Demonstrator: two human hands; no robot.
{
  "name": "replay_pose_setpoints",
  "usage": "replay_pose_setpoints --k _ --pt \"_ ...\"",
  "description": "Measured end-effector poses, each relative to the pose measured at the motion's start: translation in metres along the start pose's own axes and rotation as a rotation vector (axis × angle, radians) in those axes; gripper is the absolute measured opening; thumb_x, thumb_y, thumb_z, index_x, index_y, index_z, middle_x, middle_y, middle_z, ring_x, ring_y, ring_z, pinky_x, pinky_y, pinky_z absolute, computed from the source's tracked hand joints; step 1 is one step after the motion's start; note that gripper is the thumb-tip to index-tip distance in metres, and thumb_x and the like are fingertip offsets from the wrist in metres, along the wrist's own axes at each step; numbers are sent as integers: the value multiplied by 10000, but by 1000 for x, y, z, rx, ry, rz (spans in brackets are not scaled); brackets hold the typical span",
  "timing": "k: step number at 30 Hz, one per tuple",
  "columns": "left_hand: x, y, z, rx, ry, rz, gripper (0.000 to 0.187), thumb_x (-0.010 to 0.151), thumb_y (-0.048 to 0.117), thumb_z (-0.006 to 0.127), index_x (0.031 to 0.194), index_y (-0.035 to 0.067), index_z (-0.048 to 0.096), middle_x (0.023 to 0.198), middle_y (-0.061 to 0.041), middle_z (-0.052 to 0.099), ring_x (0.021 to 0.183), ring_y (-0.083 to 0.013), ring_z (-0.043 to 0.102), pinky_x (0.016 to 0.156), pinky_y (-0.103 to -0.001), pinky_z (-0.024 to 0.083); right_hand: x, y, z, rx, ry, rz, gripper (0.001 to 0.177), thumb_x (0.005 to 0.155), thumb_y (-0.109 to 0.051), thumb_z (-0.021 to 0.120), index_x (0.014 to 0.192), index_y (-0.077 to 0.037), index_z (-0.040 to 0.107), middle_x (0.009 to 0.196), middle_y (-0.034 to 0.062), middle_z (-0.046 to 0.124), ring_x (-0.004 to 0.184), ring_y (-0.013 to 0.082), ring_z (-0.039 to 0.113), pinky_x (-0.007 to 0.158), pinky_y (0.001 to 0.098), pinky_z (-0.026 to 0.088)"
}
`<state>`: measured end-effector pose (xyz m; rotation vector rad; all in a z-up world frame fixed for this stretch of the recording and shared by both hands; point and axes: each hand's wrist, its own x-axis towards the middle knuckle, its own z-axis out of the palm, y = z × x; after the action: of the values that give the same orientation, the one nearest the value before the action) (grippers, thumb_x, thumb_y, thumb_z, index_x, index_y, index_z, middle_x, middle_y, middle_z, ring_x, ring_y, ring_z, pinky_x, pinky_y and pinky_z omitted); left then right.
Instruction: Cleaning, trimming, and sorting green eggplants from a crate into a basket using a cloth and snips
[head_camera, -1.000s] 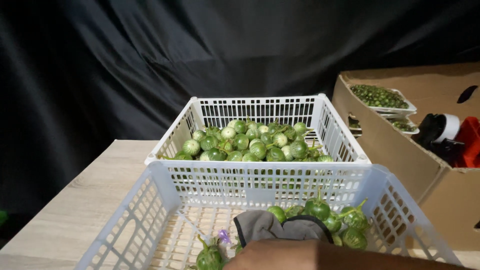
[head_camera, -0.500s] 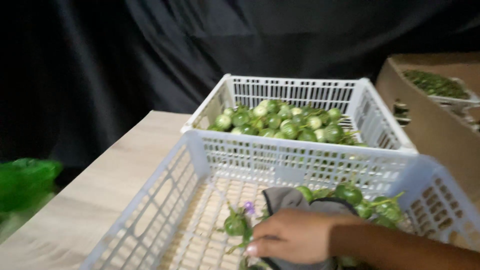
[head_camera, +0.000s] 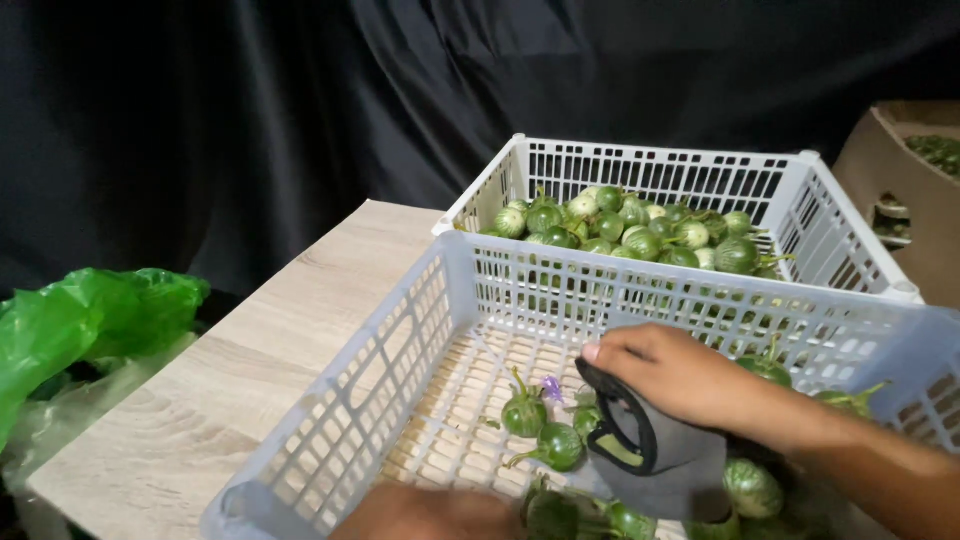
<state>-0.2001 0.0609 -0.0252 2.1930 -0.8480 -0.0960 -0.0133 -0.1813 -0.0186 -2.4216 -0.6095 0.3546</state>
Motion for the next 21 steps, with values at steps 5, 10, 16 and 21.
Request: replay_pose_setpoints --k 5,10,16,21 --pt "97 53 -20 542 -339 -243 238 829 100 626 1032 147 513 934 -87 587 835 -288 609 689 -424 495 -5 -11 -17 103 102 177 619 898 -609 447 1339 -217 634 1407 0 600 1290 176 573 1154 354 403" --pt "151 -29 -5 960 -541 -484 601 908 294 717 1472 209 529 1435 -139 537 1297 -364 537 1017 -473 493 -13 -17 -30 164 105 100 470 750 -496 776 1059 -198 586 975 -1 665 866 151 649 808 269 424" --pt "167 -55 -13 970 -596 -536 509 749 233 784 1225 79 693 1182 -149 708 1072 -365 702 813 -438 601 20 29 -31 -44 249 39 83 863 -213 587 941 -184 589 938 37 654 857 198 585 754 333 409" --pt "165 -22 -39 508 -327 -523 501 775 266 805 1194 113 578 1118 -149 691 980 -331 683 787 -440 561 26 33 -38 -128 314 93 265 917 -417 605 1064 -265 765 1068 17 694 1051 189 684 917 298 466"
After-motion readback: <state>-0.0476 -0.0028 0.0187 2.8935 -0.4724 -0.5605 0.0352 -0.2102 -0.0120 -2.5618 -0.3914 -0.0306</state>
